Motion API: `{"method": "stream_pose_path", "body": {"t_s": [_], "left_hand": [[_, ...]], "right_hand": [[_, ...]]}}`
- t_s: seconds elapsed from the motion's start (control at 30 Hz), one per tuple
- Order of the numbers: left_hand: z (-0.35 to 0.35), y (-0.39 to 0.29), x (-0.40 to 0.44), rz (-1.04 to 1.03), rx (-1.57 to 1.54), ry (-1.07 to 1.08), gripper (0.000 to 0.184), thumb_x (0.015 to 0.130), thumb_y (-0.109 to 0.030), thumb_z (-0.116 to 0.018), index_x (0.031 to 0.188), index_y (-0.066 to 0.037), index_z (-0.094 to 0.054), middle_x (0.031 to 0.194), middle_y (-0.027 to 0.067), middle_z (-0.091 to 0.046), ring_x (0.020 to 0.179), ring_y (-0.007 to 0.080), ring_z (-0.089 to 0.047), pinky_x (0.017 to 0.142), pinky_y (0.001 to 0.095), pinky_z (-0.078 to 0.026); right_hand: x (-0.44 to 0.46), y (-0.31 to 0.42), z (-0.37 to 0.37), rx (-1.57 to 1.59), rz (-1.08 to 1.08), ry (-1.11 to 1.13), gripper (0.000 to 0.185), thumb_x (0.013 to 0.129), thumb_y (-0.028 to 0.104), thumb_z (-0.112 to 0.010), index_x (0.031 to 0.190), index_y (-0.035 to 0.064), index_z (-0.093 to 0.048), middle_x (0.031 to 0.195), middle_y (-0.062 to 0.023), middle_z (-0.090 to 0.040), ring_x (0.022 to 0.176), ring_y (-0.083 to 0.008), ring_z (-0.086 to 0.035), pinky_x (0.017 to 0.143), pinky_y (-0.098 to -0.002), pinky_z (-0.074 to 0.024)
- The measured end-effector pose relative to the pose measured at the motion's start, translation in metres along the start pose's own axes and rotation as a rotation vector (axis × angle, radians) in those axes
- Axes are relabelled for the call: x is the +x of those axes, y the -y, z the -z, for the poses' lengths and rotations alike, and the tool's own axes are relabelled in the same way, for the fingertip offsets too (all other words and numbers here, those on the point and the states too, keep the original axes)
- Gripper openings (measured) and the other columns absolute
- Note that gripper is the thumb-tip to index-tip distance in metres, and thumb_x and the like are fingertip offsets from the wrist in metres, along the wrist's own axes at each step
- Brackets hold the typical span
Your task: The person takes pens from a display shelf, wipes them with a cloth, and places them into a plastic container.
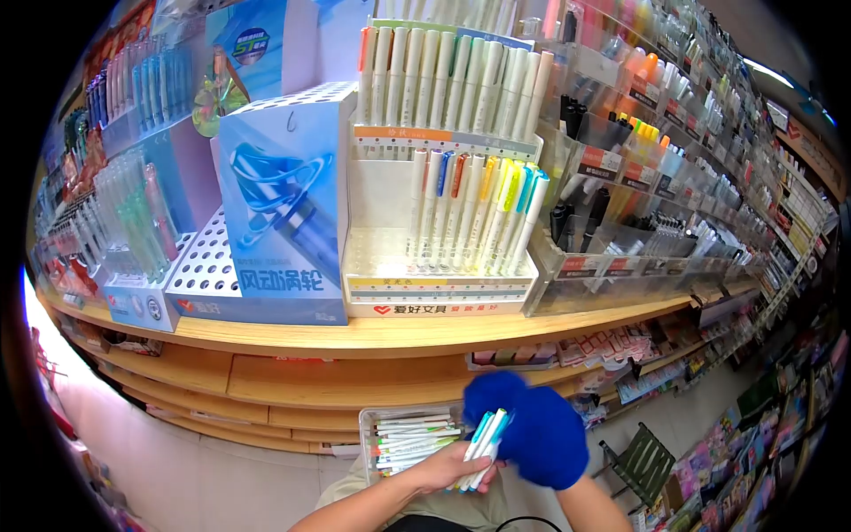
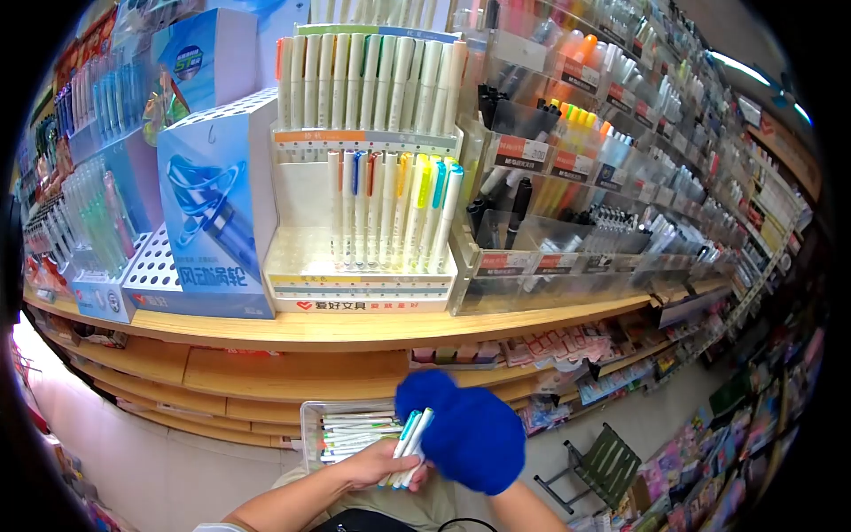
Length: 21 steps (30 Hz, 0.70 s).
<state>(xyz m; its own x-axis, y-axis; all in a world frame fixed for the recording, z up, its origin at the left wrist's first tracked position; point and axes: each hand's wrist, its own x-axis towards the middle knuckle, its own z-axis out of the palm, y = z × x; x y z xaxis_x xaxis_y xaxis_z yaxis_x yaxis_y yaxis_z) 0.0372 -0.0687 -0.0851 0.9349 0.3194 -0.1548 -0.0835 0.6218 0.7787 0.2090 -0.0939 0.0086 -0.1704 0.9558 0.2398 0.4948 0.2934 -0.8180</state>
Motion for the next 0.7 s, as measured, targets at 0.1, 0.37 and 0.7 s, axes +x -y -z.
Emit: {"method": "stream_pose_path", "body": {"t_s": [0.1, 0.37, 0.7], "left_hand": [[-0.003, 0.003, 0.003, -0.066, 0.129, -0.026, 0.016, 0.096, -0.014, -0.049, 0.097, 0.001, -0.056, 0.084, 0.0079, -0.062, 0.074, 0.0157, -0.061, 0.069, 0.0286, -0.050], [-0.005, -0.009, 0.003, 0.008, -0.088, -0.024, 0.021, 0.096, -0.024, -0.052, 0.094, -0.003, -0.055, 0.080, 0.0051, -0.059, 0.066, 0.0114, -0.056, 0.061, 0.0244, -0.046], [0.008, 0.006, 0.006, -0.079, -0.415, 0.211, 0.029, 0.095, -0.026, -0.052, 0.113, -0.003, -0.052, 0.078, 0.0043, -0.054, 0.067, 0.0126, -0.051, 0.060, 0.0242, -0.043]], "right_hand": [[-0.005, -0.003, -0.010, -0.596, 0.390, -0.006, 0.040, 0.056, 0.038, -0.077, 0.086, 0.0140, -0.065, 0.089, -0.0045, -0.065, 0.080, -0.0253, -0.062, 0.070, -0.0353, -0.0485], [0.010, 0.011, 0.008, -0.526, 0.347, -0.162, 0.063, 0.048, 0.045, -0.079, 0.098, 0.0102, -0.063, 0.088, -0.0050, -0.063, 0.080, -0.0255, -0.061, 0.071, -0.0367, -0.0468], [0.004, 0.008, -0.004, -0.542, 0.403, 0.069, 0.042, 0.053, 0.025, -0.074, 0.085, 0.0034, -0.058, 0.091, -0.0138, -0.057, 0.086, -0.0340, -0.055, 0.074, -0.0407, -0.0446]]}}
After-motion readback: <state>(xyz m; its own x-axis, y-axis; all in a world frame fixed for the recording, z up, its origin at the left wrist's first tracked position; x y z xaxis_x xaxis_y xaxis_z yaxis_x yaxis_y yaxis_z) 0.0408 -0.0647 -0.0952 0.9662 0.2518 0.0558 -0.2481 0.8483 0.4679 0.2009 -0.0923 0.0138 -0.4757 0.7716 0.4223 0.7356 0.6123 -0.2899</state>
